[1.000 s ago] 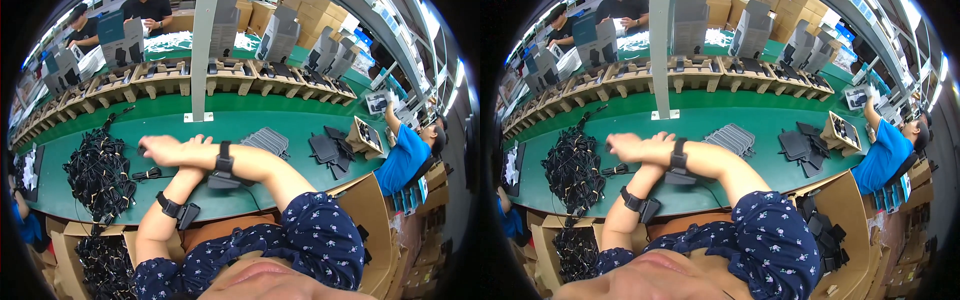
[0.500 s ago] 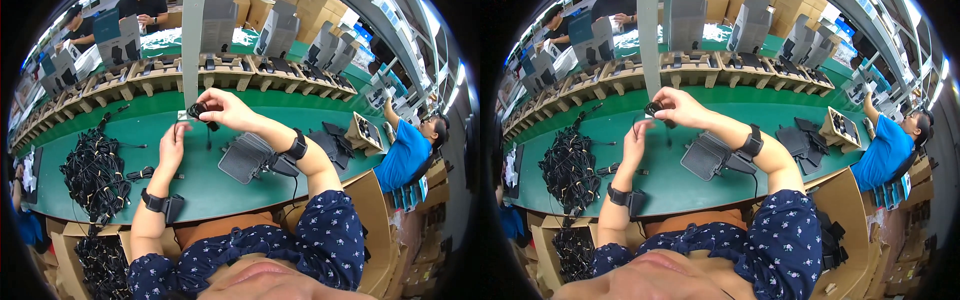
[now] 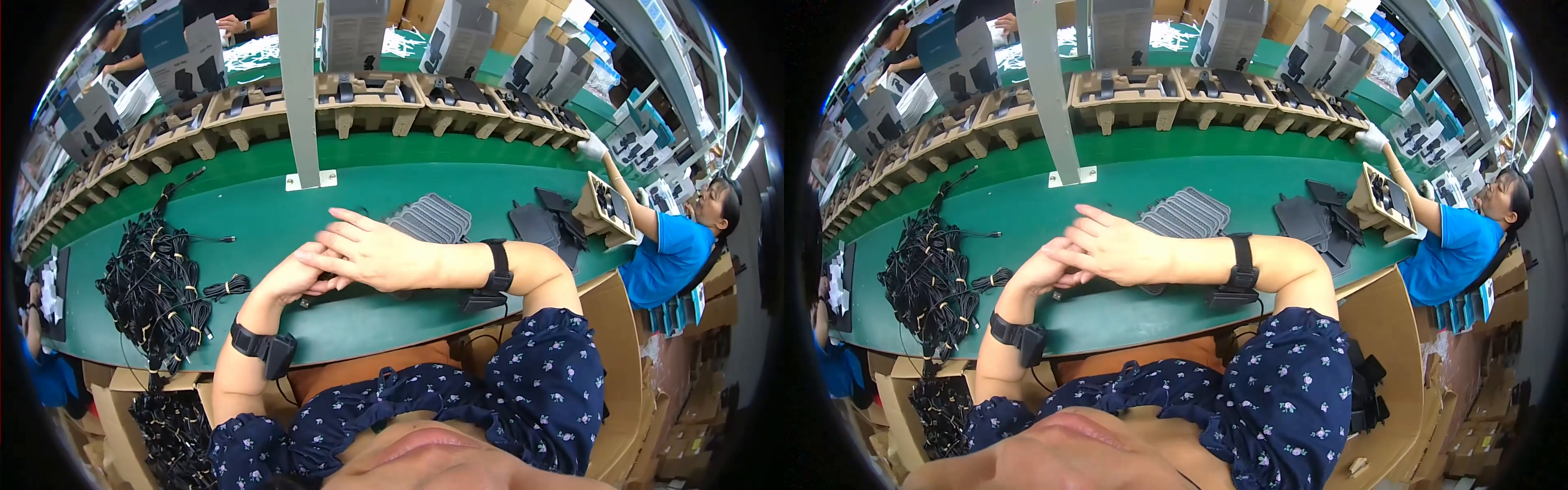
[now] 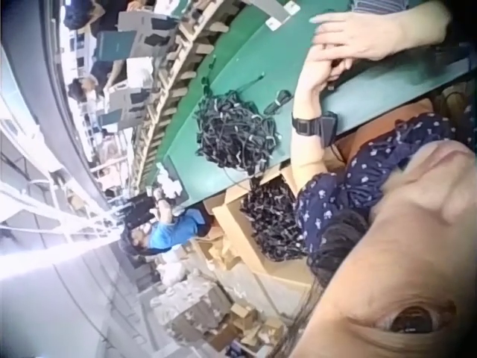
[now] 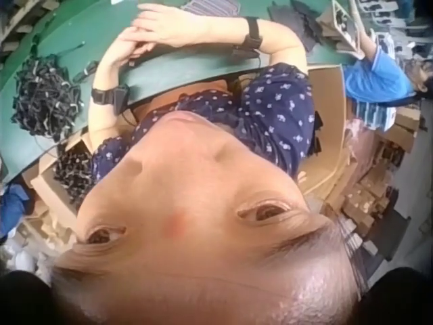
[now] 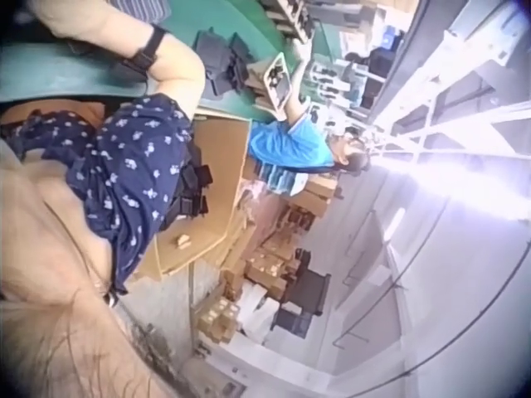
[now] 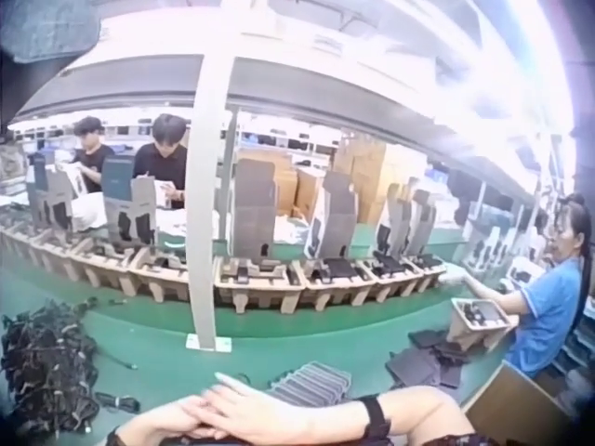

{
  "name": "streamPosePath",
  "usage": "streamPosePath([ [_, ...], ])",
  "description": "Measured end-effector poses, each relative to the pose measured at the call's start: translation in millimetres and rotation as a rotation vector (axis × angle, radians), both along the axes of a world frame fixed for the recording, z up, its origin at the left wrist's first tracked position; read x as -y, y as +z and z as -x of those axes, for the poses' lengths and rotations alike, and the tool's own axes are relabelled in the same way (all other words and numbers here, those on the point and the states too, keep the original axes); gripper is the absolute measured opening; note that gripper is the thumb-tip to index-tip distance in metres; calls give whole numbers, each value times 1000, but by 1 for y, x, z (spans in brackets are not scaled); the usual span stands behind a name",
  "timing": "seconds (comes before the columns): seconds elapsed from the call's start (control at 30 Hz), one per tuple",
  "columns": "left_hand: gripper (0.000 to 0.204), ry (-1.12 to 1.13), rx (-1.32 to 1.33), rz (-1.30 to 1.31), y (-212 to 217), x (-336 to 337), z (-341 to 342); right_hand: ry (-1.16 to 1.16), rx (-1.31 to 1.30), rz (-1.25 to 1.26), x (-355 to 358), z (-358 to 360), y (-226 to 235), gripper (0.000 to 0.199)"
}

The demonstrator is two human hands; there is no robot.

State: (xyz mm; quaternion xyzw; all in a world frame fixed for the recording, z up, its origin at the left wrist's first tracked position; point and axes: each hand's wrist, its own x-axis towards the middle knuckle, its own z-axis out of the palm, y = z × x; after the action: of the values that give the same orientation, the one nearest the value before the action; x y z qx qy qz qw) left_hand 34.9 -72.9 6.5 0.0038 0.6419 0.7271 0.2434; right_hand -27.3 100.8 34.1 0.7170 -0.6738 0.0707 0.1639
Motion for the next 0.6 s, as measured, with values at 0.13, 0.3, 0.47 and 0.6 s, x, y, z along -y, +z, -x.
streamPosePath([
  [0.13,33,-132,-99,-105,-12,11,-1,-109,112,8,-12,5,-11,58],
  [0.3,23,366,-334,130,-35,19,10,-423,212,105,-22,36,5,30],
  [0.47,25,354,-699,1012,-58,33,17,-753,-35,549,-58,141,33,30],
  [0.6,30,308,-726,1078,-52,27,16,-1169,-160,441,-82,224,59,33],
])
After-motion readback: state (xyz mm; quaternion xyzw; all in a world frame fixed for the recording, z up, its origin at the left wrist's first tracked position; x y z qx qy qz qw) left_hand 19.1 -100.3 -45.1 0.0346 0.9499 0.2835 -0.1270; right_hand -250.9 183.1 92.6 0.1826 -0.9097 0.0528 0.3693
